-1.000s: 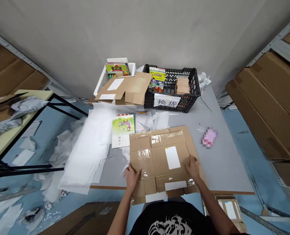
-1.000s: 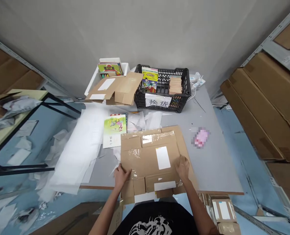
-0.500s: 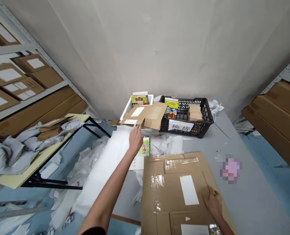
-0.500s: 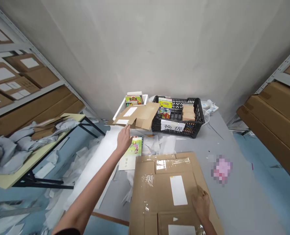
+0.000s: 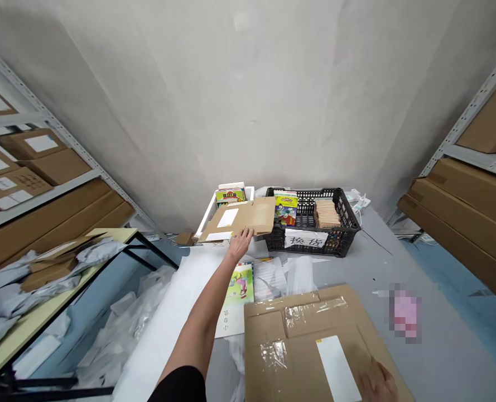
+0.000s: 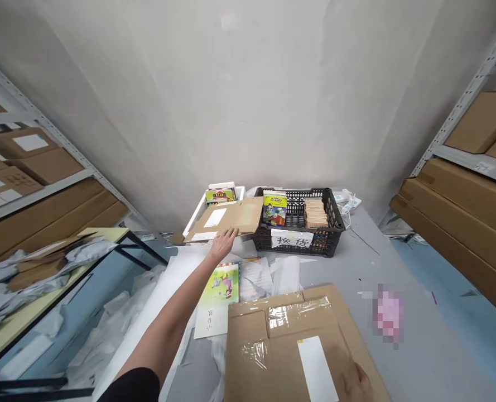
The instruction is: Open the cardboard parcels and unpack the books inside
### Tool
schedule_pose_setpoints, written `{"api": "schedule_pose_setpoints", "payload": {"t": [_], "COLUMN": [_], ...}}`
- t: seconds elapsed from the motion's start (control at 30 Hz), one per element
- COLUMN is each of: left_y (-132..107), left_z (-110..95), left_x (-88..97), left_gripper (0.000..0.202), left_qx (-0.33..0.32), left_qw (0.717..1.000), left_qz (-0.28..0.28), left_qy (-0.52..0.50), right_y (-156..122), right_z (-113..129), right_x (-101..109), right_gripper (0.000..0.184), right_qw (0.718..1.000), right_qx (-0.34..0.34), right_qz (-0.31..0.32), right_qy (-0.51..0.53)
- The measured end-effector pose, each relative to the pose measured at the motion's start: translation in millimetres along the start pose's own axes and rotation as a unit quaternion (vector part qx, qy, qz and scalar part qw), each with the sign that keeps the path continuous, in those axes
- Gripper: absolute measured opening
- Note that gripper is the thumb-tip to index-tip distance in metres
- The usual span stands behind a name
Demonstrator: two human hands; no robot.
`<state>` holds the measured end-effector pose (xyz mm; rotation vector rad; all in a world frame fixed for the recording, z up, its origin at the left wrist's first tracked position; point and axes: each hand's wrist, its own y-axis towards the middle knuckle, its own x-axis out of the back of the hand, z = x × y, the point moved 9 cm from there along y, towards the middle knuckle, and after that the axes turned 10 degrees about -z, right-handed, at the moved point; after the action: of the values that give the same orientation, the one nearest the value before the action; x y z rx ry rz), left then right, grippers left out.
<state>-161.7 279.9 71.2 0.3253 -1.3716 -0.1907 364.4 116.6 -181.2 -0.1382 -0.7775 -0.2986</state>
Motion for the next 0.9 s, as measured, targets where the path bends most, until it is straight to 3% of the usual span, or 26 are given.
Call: {"api": "schedule_pose_setpoints", "payload": {"t": [0.07, 0.17, 0.27, 0.37, 0.43, 0.5, 0.57, 0.6, 0.67, 0.73, 0.83, 0.9], "left_y": [4.8, 13.3, 18.3, 3.5, -28.3, -79.5, -139.2, -167.1, -216.2, -254.2, -297.1, -317.8], "left_z": [6.9, 14.8, 19.2, 14.0, -5.9, -41.6, -83.2, -104.4, -149.3, -197.5, -263.8, -279.6], "left_x": [7.1, 24.1, 51.1, 92.1, 127.1, 159.6, 184.3, 191.9, 198.6, 189.0, 141.4, 95.7], "left_gripper": [0.057, 0.052, 0.046, 0.044, 0.041, 0.04, 0.043, 0.046, 0.048, 0.047, 0.04, 0.037], "left_qx": [0.006, 0.016, 0.017, -0.003, -0.052, -0.126, -0.175, -0.183, -0.188, -0.188, -0.182, -0.119], "left_qw": [1.0, 1.0, 1.0, 0.997, 0.987, 0.968, 0.949, 0.945, 0.939, 0.938, 0.931, 0.92], "left_qz": [0.002, -0.002, -0.021, -0.078, -0.146, -0.205, -0.234, -0.231, -0.213, -0.167, -0.027, 0.072], "left_qy": [0.001, 0.001, -0.002, -0.016, -0.04, -0.072, -0.116, -0.142, -0.195, -0.24, -0.314, -0.366], "right_y": [-1.0, -2.6, -4.6, -6.0, -2.9, 4.4, 11.9, 15.3, 18.9, 15.8, 4.2, 5.8], "right_z": [8.6, 40.5, 87.8, 156.2, 210.8, 257.4, 286.8, 292.6, 284.8, 253.3, 178.5, 122.0], "right_x": [-1.8, -3.2, -8.9, -18.3, -13.5, 1.6, 19.3, 27.7, 40.4, 45.3, 37.8, 28.7], "right_gripper": [0.068, 0.069, 0.066, 0.064, 0.064, 0.065, 0.069, 0.07, 0.064, 0.056, 0.052, 0.052], "right_qw": [0.999, 0.994, 0.978, 0.923, 0.86, 0.807, 0.784, 0.793, 0.814, 0.834, 0.846, 0.871], "right_qx": [-0.02, -0.037, -0.077, -0.128, -0.15, -0.167, -0.173, -0.166, -0.158, -0.162, -0.178, -0.177], "right_qz": [0.017, 0.035, 0.083, 0.191, 0.255, 0.289, 0.314, 0.321, 0.33, 0.346, 0.384, 0.371], "right_qy": [0.026, 0.092, 0.174, 0.308, 0.416, 0.487, 0.507, 0.491, 0.451, 0.398, 0.325, 0.268]}}
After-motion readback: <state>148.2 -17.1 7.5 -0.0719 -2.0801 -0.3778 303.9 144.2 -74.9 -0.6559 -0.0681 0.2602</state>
